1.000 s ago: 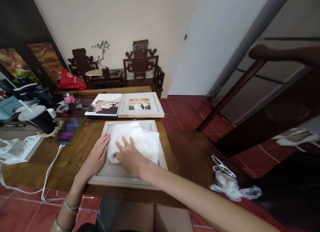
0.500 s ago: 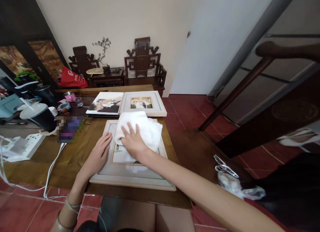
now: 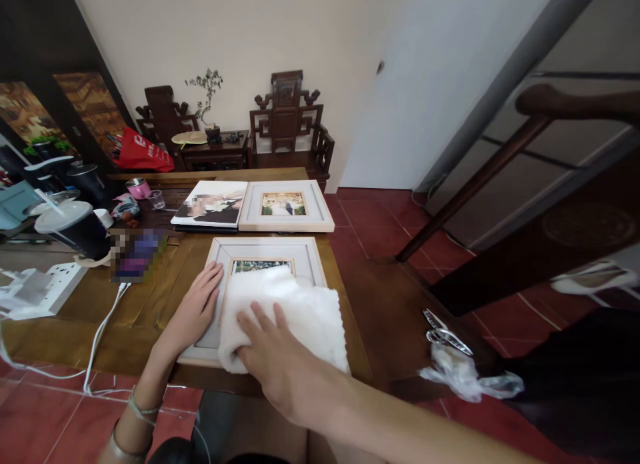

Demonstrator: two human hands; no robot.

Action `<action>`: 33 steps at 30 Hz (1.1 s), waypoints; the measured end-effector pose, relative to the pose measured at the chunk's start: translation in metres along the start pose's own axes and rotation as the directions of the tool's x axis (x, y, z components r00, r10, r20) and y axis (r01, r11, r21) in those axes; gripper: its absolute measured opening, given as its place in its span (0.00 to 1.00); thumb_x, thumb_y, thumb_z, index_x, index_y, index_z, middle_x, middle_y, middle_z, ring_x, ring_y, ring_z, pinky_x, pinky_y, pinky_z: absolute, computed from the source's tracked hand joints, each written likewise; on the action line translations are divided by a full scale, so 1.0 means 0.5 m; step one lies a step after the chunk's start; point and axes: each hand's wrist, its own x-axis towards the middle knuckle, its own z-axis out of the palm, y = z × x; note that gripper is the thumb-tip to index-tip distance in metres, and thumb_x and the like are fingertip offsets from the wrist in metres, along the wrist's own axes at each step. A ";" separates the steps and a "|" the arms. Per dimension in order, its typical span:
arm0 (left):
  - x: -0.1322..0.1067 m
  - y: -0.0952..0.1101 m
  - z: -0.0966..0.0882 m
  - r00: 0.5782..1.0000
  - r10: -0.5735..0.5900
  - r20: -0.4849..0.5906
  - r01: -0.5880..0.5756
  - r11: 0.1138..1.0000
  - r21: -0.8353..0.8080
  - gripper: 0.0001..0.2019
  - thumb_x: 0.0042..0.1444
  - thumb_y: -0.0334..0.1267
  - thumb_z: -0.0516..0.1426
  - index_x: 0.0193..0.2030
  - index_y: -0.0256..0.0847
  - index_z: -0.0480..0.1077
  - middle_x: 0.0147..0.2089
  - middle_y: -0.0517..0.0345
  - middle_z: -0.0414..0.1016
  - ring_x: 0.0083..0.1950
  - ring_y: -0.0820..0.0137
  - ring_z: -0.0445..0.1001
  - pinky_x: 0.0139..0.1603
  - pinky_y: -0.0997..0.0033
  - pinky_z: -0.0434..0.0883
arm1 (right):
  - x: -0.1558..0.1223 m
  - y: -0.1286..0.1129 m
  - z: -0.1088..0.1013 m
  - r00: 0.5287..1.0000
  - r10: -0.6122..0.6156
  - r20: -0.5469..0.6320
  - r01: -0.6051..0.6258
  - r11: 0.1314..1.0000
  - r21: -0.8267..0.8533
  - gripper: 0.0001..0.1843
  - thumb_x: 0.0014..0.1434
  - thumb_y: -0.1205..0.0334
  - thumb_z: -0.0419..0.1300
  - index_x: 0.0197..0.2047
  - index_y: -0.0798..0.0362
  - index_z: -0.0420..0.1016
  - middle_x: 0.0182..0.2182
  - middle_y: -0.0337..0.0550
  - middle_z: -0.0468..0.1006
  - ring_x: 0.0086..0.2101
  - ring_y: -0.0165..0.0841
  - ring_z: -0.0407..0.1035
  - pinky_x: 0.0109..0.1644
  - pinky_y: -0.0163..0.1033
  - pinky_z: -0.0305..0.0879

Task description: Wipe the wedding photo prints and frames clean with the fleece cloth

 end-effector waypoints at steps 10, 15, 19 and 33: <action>-0.002 0.000 -0.001 1.000 0.023 -0.009 -0.023 1.000 0.004 0.22 0.65 0.32 0.42 0.65 0.34 0.58 0.68 0.42 0.58 0.71 0.62 0.50 0.69 0.50 0.54 | 0.091 0.125 -0.039 0.975 0.087 -0.205 -0.134 0.965 -0.225 0.27 0.48 0.86 0.52 0.50 0.61 0.74 0.66 0.61 0.53 0.65 0.56 0.39 0.64 0.68 0.41; -0.002 -0.002 0.000 1.000 0.025 -0.015 -0.025 1.000 0.008 0.22 0.65 0.32 0.43 0.64 0.34 0.59 0.67 0.42 0.58 0.71 0.62 0.50 0.69 0.51 0.54 | 0.080 0.120 -0.033 0.981 0.048 -0.187 -0.089 0.971 -0.220 0.26 0.47 0.85 0.53 0.49 0.62 0.74 0.66 0.63 0.52 0.65 0.58 0.36 0.63 0.69 0.40; -0.002 -0.002 0.000 0.999 0.030 -0.016 -0.030 0.999 0.011 0.22 0.65 0.32 0.43 0.65 0.35 0.58 0.68 0.43 0.58 0.71 0.62 0.50 0.69 0.50 0.55 | 0.013 0.063 -0.022 0.990 0.011 -0.138 -0.024 0.995 -0.092 0.26 0.46 0.82 0.53 0.48 0.58 0.75 0.66 0.58 0.52 0.65 0.54 0.35 0.65 0.67 0.36; 0.000 0.004 -0.007 0.999 0.018 0.028 -0.018 1.000 0.005 0.22 0.65 0.33 0.42 0.65 0.33 0.57 0.68 0.42 0.57 0.72 0.61 0.49 0.69 0.49 0.53 | 0.049 0.124 -0.036 0.967 0.108 -0.232 -0.167 0.952 -0.255 0.28 0.45 0.84 0.54 0.49 0.59 0.75 0.64 0.60 0.56 0.65 0.56 0.42 0.64 0.66 0.45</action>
